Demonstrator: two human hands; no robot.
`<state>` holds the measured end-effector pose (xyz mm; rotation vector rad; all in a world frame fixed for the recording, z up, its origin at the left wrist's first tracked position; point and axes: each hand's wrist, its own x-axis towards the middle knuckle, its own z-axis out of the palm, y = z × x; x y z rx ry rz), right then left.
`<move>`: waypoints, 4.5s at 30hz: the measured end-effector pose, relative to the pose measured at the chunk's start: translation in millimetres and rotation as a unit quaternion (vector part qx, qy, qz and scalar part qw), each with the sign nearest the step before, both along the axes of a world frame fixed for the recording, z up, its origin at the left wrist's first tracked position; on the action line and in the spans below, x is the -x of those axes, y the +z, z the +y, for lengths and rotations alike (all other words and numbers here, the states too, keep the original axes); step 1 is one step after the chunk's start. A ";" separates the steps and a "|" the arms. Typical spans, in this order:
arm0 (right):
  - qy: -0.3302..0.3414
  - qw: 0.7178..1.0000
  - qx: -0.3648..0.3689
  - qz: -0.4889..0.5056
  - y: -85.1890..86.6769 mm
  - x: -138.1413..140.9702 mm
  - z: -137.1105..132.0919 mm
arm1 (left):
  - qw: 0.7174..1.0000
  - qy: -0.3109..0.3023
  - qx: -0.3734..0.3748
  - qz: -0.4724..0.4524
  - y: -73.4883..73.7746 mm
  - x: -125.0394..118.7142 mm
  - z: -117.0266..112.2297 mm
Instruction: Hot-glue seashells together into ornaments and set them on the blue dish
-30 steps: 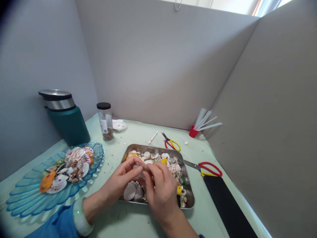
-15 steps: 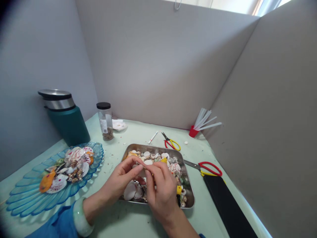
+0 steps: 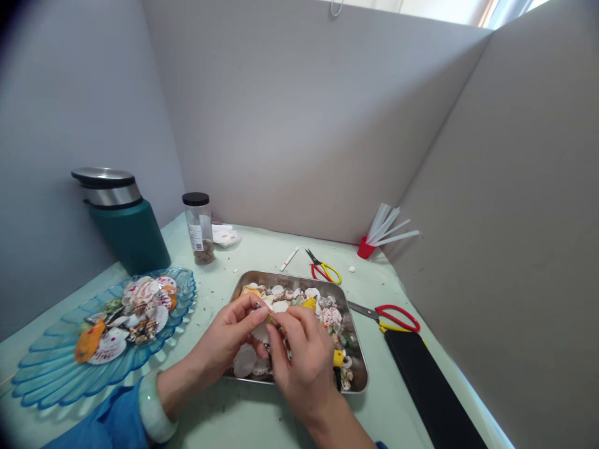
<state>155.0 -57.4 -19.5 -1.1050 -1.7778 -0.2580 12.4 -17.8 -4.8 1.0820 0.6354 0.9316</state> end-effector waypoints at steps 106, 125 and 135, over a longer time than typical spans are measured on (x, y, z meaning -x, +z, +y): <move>-0.025 1.000 0.008 0.004 -2.7 0.1 1.0 | 1.000 0.006 0.025 0.013 6.1 -2.6 -1.7; -0.010 1.000 0.006 0.005 -3.1 0.3 0.9 | 1.000 -0.005 0.016 0.020 2.4 -1.5 -1.1; -0.020 1.000 0.004 -0.004 -0.4 0.2 0.9 | 0.999 -0.031 0.008 -0.011 2.2 -1.6 -1.0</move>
